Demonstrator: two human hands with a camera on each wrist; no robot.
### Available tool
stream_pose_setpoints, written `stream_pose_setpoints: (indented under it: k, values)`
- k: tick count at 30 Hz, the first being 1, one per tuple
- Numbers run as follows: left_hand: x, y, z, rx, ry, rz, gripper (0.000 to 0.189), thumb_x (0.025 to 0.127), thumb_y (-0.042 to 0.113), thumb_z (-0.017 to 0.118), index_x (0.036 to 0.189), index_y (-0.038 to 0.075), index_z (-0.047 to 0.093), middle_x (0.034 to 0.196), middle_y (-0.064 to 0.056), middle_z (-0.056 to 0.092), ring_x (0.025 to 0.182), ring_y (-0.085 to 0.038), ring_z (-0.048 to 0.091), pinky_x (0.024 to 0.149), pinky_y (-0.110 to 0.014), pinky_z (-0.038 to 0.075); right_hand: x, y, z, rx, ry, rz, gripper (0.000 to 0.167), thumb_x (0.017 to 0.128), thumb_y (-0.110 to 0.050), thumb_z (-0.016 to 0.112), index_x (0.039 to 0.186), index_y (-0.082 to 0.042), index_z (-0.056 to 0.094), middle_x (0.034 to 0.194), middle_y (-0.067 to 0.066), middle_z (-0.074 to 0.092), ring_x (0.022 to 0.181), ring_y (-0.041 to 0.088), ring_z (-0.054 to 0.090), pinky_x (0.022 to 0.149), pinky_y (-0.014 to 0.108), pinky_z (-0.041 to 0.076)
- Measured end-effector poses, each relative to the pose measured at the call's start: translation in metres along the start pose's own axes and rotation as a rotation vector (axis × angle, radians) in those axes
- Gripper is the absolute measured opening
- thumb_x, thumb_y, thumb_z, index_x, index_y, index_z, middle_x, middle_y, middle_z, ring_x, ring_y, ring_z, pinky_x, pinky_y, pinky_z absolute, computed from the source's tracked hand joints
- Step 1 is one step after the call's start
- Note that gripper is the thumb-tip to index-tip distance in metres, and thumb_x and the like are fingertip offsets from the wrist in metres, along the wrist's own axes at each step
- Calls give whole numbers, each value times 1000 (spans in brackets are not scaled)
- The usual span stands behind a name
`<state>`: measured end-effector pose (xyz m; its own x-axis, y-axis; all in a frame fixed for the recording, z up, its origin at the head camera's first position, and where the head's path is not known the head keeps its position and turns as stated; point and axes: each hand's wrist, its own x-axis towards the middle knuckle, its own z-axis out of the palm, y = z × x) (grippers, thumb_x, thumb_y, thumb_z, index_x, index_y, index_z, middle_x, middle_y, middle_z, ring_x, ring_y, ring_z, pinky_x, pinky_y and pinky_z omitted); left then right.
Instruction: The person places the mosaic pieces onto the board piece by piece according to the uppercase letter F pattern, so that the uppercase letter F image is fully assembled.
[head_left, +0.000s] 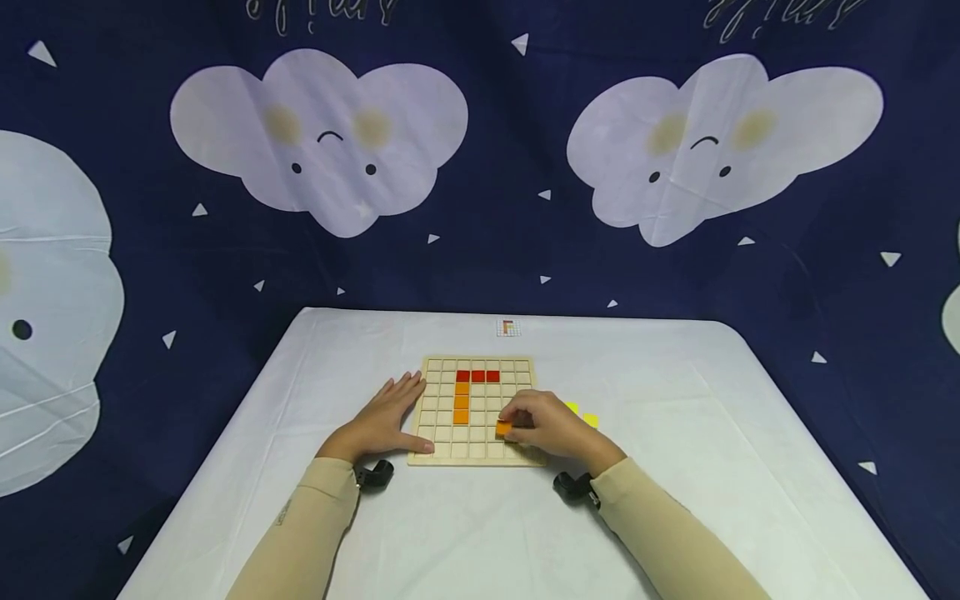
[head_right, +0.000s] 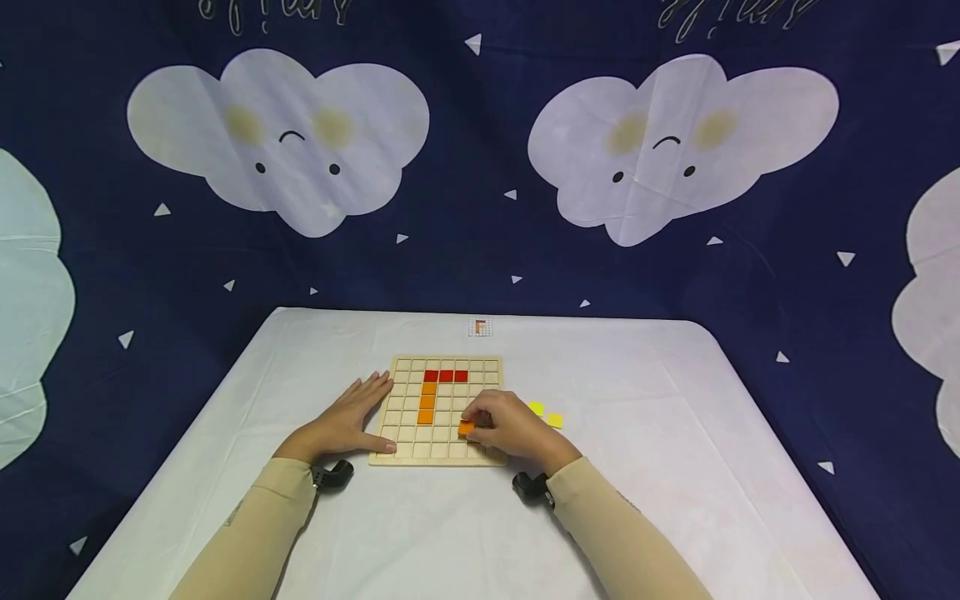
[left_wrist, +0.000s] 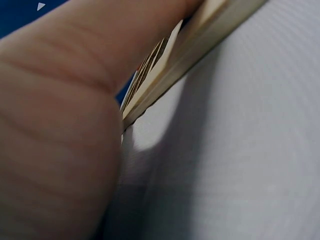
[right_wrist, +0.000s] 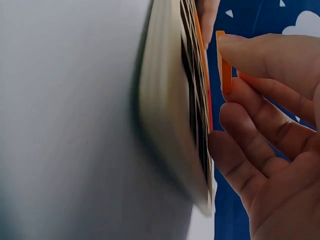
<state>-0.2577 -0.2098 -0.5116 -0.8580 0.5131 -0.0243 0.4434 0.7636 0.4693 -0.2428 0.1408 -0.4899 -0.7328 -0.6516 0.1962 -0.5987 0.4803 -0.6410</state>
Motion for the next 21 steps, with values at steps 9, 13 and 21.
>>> stream_pose_setpoints:
  k: [9, 13, 21]
  values:
    - [1, -2, 1, 17, -1, -4, 131, 74, 72, 83, 166, 0, 25, 173, -17, 13, 159, -33, 8, 128, -47, 2, 24, -19, 19, -85, -50, -11, 20, 92, -14, 85, 111, -12, 78, 105, -7, 71, 92, 8, 62, 84, 28, 56]
    - [1, -2, 1, 16, -4, 1, 131, 74, 74, 82, 166, 0, 25, 173, -16, 13, 159, -32, 7, 128, -47, 1, 32, -27, 27, -110, -70, -11, 19, 93, -15, 84, 111, -12, 79, 105, -7, 71, 93, 7, 61, 86, 28, 55]
    - [2, -2, 1, 7, -4, 14, 131, 74, 75, 82, 166, -1, 25, 173, -16, 13, 159, -33, 8, 128, -47, 1, 44, -40, 39, -178, -71, -4, 18, 94, -13, 83, 112, -10, 79, 106, -6, 71, 96, 8, 62, 91, 29, 55]
